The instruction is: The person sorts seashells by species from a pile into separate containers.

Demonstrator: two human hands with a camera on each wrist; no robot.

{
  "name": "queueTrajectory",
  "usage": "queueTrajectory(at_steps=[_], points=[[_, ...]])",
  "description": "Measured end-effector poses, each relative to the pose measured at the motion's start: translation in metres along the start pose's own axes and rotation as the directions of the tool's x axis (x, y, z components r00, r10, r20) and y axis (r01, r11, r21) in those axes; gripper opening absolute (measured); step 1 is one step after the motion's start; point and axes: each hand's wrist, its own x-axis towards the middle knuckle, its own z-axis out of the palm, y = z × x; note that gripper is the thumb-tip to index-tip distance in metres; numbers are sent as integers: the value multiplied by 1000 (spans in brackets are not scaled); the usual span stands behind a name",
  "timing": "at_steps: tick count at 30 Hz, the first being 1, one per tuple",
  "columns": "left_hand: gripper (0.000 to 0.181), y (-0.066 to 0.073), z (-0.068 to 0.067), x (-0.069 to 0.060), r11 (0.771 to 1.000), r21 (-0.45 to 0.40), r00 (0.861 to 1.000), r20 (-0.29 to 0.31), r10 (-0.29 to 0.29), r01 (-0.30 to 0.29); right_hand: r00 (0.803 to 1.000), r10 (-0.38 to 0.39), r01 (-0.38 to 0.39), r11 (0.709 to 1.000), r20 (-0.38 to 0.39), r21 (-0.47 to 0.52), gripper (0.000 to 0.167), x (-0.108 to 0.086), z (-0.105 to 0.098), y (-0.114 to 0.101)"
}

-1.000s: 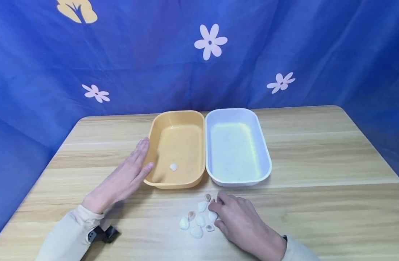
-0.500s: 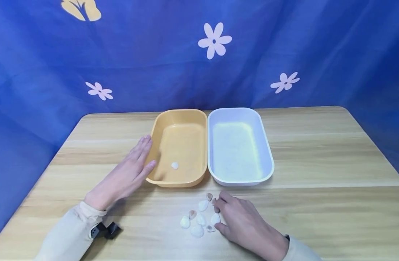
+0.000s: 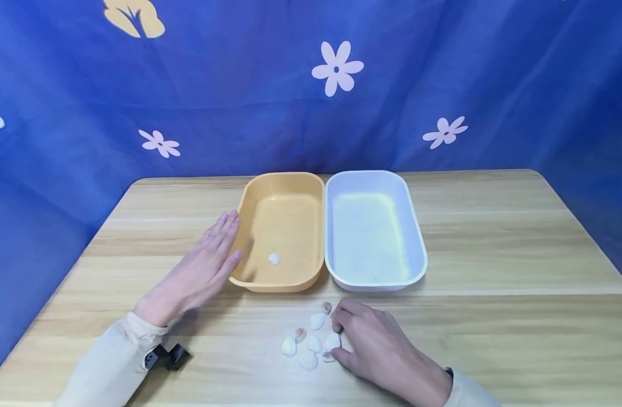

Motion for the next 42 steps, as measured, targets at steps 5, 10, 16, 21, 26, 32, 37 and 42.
queueTrajectory(at_steps=[5, 10, 16, 21, 26, 32, 37, 42], points=[[60, 1, -11, 5, 999, -31, 999, 33, 19, -18, 999, -23, 25, 999, -45, 25, 27, -1, -7, -4], [58, -1, -24, 8, 999, -42, 1000, 6, -13, 13, 996, -59, 61, 998, -63, 25, 28, 10, -18, -12], [59, -2, -20, 12, 998, -12, 997, 55, -58, 58, 993, -97, 98, 995, -73, 15, 25, 32, -31, -19], [60, -3, -14, 14, 997, -24, 996, 57, -74, 76, 994, -86, 89, 995, -69, 34, 25, 44, -36, -19], [61, -4, -10, 14, 994, -56, 994, 57, -88, 91, 997, -50, 54, 997, -66, 59, 23, 59, -40, -18], [63, -6, -10, 13, 991, -99, 995, 43, -91, 95, 992, 8, -5, 1000, -129, 20, 24, 75, -38, -22], [63, -6, -10, 12, 991, -90, 995, 33, -93, 96, 985, 53, -52, 999, -163, 9, 24, 89, -32, -22], [64, 1, -10, 13, 991, -99, 996, 9, -89, 89, 982, 89, -90, 996, -166, -4, 23, 98, -27, -17]])
